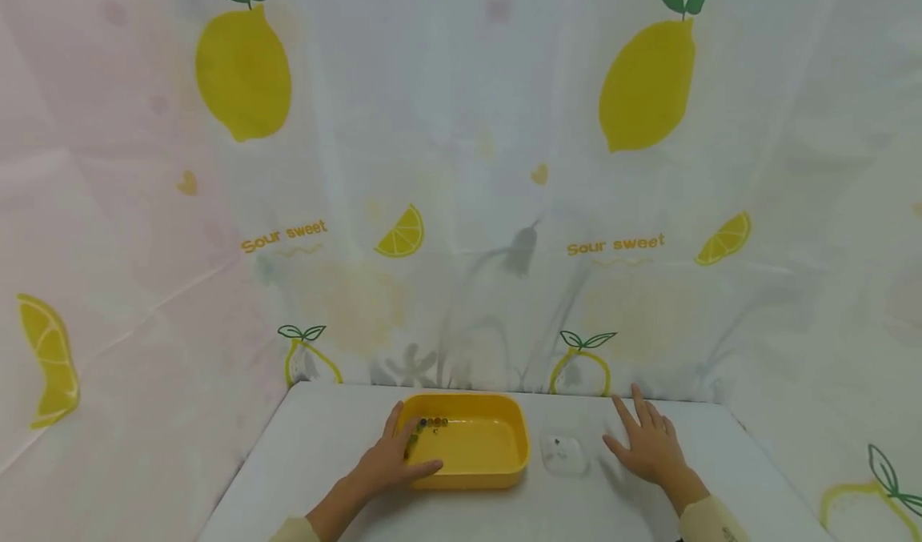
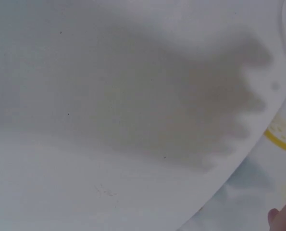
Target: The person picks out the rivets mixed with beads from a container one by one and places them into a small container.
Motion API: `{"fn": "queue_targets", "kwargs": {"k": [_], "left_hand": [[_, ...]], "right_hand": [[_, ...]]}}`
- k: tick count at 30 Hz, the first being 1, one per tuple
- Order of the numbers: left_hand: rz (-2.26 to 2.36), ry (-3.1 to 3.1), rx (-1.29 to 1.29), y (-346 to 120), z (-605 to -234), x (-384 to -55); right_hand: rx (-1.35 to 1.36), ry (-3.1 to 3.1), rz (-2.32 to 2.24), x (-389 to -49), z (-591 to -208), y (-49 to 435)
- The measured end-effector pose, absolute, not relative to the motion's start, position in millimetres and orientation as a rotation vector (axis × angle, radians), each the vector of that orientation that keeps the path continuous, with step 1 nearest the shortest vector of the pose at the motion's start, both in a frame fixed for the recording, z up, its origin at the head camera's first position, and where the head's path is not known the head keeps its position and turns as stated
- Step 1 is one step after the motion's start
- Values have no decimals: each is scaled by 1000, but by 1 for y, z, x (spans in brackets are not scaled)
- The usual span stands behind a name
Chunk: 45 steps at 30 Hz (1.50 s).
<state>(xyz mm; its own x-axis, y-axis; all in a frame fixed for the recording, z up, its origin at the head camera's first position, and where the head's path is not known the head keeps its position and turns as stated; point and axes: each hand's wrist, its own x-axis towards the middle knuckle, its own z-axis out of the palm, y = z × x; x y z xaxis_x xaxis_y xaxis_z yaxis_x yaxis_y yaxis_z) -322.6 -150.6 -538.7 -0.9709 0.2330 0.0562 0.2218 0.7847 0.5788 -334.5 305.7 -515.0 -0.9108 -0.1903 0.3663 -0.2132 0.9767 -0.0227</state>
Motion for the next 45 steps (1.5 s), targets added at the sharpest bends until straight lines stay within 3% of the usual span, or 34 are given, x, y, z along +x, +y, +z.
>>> {"fn": "queue_targets", "kwargs": {"k": [20,45], "left_hand": [[896,2992,373,-150,-538,-333],[896,2974,383,-151,-538,-325]], "right_hand": [[321,-2718,136,-346,-482,289],[516,-2736,135,-354,-492,211]]}}
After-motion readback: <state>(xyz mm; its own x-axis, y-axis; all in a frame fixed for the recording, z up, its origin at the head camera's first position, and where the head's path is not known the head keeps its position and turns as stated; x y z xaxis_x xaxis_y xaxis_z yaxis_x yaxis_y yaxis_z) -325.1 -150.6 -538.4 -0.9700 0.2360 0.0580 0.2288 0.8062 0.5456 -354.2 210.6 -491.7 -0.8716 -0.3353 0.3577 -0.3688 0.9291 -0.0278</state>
